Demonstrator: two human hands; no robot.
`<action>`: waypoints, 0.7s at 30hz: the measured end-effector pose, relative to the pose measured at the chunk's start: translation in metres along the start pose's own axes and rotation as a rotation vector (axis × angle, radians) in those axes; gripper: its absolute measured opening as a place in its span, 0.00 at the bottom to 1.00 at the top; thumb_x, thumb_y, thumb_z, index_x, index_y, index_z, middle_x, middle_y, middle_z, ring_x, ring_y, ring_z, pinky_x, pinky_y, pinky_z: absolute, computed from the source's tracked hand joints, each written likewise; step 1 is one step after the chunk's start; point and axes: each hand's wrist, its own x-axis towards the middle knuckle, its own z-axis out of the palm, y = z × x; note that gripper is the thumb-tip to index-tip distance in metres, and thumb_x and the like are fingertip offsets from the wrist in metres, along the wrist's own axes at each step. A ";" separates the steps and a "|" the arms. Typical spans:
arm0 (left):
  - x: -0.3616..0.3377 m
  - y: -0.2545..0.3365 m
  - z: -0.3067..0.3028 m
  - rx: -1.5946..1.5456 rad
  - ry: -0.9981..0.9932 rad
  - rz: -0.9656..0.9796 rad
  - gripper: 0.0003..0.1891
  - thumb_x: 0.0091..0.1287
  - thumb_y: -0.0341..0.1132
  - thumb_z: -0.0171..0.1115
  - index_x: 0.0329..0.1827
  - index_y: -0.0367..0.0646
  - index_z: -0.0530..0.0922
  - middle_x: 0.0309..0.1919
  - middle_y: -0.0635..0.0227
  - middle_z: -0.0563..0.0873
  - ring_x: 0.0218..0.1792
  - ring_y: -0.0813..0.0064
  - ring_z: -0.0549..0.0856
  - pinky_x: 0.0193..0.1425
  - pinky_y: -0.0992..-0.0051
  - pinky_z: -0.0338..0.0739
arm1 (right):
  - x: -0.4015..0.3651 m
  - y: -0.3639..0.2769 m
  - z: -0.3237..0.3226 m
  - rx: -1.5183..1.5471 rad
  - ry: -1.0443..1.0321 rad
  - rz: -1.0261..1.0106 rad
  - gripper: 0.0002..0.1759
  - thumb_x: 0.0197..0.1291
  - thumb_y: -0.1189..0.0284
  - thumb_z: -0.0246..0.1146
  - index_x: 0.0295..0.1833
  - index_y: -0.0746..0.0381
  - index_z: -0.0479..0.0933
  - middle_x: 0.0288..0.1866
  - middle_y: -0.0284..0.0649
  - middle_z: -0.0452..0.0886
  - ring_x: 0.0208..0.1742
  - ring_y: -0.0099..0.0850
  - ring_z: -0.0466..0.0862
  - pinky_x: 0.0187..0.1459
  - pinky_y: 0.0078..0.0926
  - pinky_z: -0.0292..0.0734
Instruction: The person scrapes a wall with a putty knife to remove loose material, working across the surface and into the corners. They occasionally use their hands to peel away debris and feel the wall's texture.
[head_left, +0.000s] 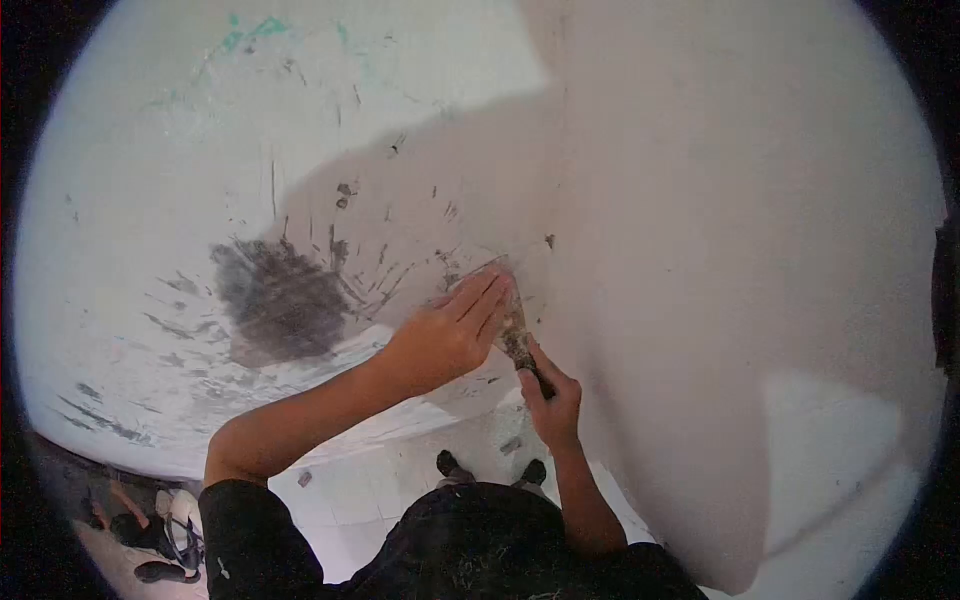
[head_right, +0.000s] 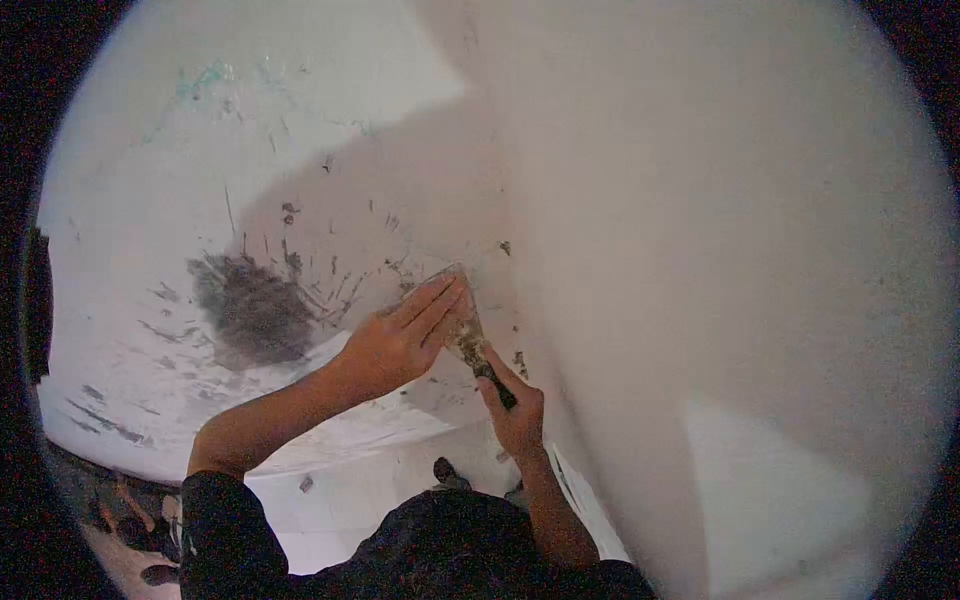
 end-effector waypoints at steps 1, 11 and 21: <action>-0.002 0.000 0.001 -0.013 0.000 -0.025 0.25 0.54 0.25 0.62 0.59 0.32 0.76 0.64 0.54 0.76 0.66 0.63 0.75 0.40 0.75 0.87 | 0.004 0.005 0.000 0.006 -0.009 -0.030 0.24 0.65 0.70 0.63 0.67 0.60 0.73 0.58 0.48 0.82 0.51 0.25 0.83 0.54 0.26 0.76; -0.003 -0.002 -0.004 -0.026 -0.010 -0.128 0.26 0.53 0.25 0.61 0.59 0.40 0.77 0.65 0.65 0.77 0.64 0.73 0.78 0.39 0.77 0.85 | 0.010 0.007 0.011 0.071 -0.017 -0.077 0.25 0.65 0.71 0.63 0.68 0.58 0.73 0.45 0.41 0.86 0.35 0.20 0.79 0.40 0.20 0.77; 0.000 -0.005 -0.002 -0.060 0.041 -0.143 0.25 0.54 0.24 0.60 0.59 0.39 0.77 0.65 0.65 0.77 0.65 0.72 0.77 0.38 0.77 0.85 | 0.013 -0.001 0.009 0.232 -0.046 -0.006 0.25 0.65 0.70 0.65 0.68 0.56 0.73 0.26 0.26 0.74 0.23 0.14 0.65 0.25 0.14 0.64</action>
